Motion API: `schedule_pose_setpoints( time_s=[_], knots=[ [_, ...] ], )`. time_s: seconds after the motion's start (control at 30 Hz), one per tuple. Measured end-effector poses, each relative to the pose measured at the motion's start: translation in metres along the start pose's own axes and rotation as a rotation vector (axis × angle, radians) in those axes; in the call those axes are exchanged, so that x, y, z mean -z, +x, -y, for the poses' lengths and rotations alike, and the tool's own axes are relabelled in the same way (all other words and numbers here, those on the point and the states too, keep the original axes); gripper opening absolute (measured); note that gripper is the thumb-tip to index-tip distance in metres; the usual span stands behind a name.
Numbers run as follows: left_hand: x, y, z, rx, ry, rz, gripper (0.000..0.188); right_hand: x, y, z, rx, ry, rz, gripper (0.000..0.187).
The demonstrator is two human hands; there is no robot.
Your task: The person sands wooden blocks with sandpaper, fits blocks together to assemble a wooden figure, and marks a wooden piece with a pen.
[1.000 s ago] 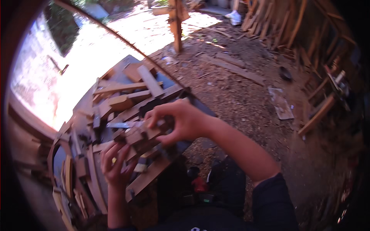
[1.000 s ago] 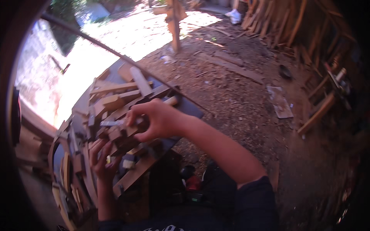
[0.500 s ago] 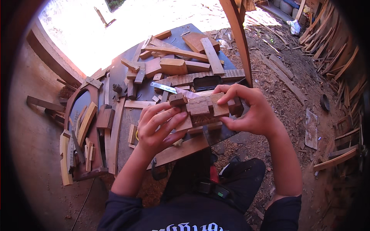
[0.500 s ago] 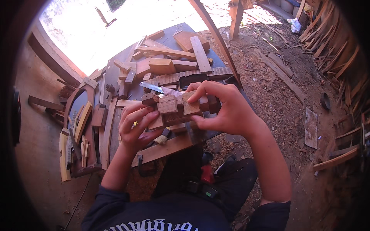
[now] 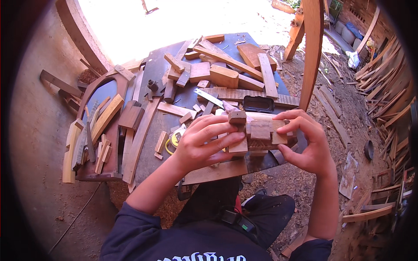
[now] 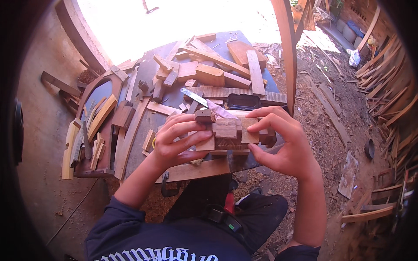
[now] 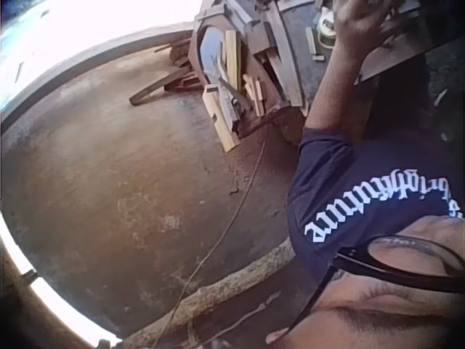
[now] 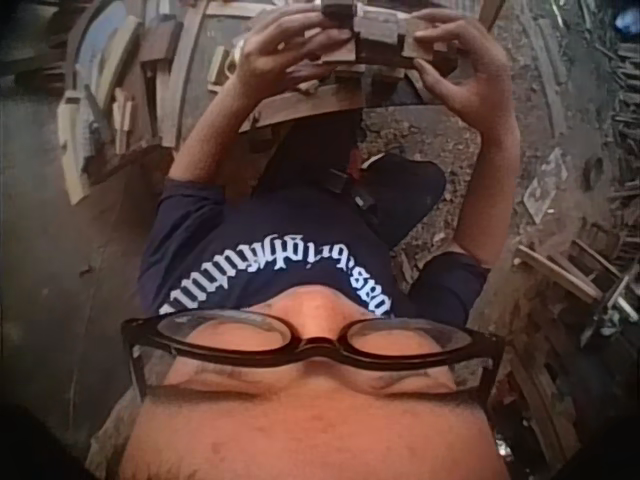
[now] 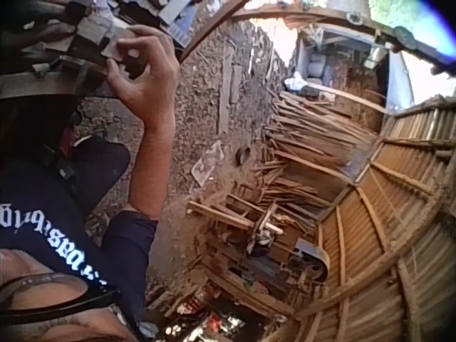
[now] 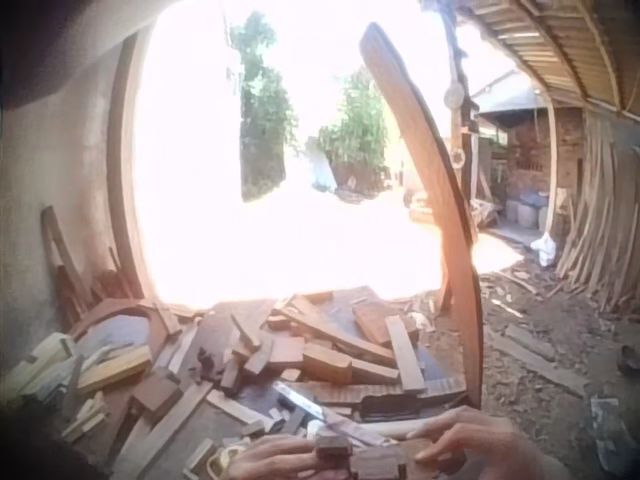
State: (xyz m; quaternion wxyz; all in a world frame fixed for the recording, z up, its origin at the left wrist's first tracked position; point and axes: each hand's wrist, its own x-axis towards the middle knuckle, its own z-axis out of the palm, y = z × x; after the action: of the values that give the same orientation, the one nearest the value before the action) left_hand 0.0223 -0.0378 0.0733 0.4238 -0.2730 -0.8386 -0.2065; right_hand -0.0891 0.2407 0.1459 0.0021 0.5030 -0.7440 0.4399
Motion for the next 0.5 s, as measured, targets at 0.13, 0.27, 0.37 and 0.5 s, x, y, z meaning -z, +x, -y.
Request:
schedule_pose_setpoints(
  time_s=[0.13,0.27,0.37,0.5],
  knots=[
    [0.002,0.002,0.005,-0.039,-0.048,0.010,0.052,0.001,0.002,0.003,-0.026,0.020,0.009,0.027],
    [0.002,0.005,0.006,-0.054,-0.058,0.028,0.052,0.006,0.004,0.005,-0.053,0.019,0.021,0.026],
    [0.000,0.000,0.008,-0.033,-0.050,0.039,0.057,0.008,0.008,0.003,0.007,-0.063,0.037,0.027],
    [0.000,0.004,0.012,-0.073,-0.028,-0.001,0.049,0.010,0.008,0.003,0.047,-0.100,0.008,0.026]
  ],
)
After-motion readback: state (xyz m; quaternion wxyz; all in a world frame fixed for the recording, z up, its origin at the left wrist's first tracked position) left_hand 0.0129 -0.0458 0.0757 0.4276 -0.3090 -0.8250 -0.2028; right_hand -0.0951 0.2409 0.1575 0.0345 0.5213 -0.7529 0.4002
